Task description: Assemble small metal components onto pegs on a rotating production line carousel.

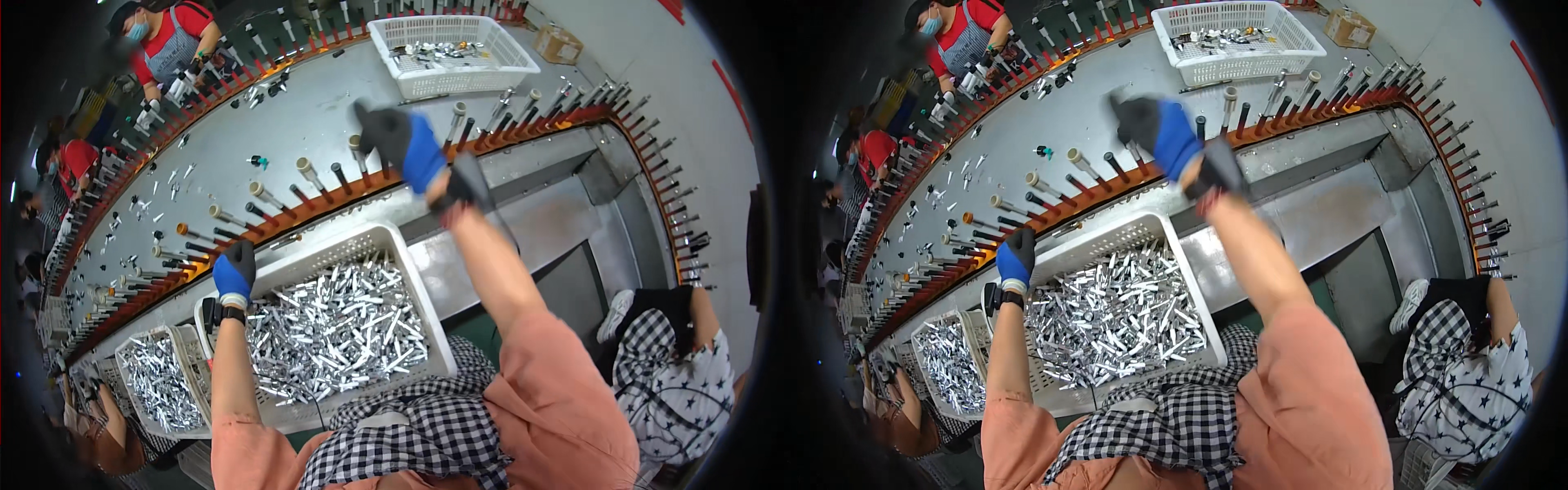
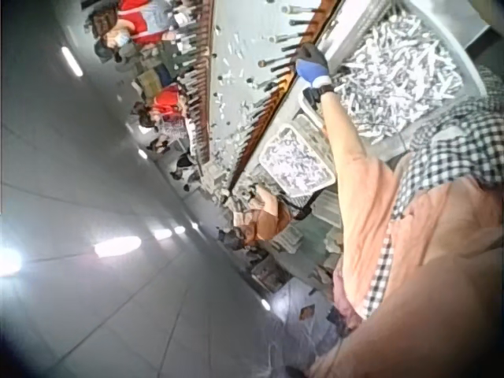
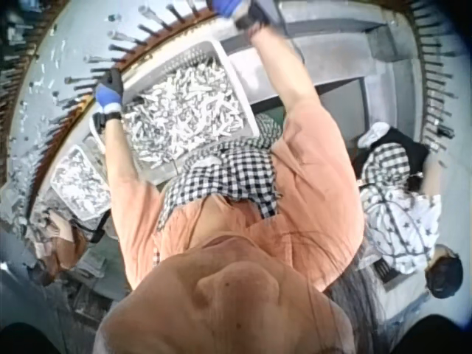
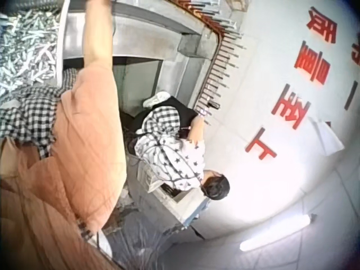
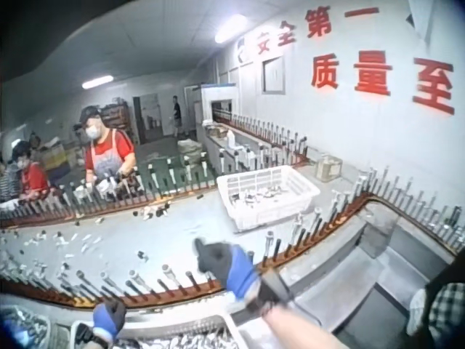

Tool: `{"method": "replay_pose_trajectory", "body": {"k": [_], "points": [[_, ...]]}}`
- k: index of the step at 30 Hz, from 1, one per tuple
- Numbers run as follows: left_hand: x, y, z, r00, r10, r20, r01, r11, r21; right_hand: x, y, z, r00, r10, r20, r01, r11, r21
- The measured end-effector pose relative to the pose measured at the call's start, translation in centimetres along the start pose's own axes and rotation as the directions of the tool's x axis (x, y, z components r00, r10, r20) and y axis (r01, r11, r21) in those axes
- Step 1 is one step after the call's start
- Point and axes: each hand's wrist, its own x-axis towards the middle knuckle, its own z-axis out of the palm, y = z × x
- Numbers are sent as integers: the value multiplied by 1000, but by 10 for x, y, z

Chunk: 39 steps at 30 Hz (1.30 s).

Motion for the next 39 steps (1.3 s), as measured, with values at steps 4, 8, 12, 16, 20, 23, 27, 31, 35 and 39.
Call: {"method": "replay_pose_trajectory", "body": {"k": [4,8,12,16,20,23,27,31,35,39], "points": [[-2,2,-4,999,-9,53,11,999,-31,-57,-74,8,890,-217,401,265,962,-68],[3,9,2,998,-15,66,15,1000,-2,5,17,-123,850,-287,-442,185,948,-259],[21,6,36,992,70,101,-62,995,-81,39,148,-218,900,-102,-423,-51,940,-337],[10,-13,14,994,-20,109,29,996,-80,-1,-4,-96,963,247,-110,-257,962,-89],[4,-10,8,993,-44,108,53,995,-79,-52,2,-84,971,-180,157,200,971,-127],[7,-2,8,992,-34,123,42,997,-63,-7,47,-200,705,-615,-352,174,632,-755],[28,22,34,978,49,201,-28,994,-105,26,152,-311,713,13,-701,-126,986,-111],[17,-15,20,988,-35,148,51,993,-110,13,38,-162,973,-140,-183,143,990,3],[11,-14,9,985,-15,172,23,999,-45,-40,20,-116,973,-169,159,216,907,-362],[-3,-7,4,989,-51,136,63,994,-86,2,70,-261,636,-692,-342,210,581,-787]]}}
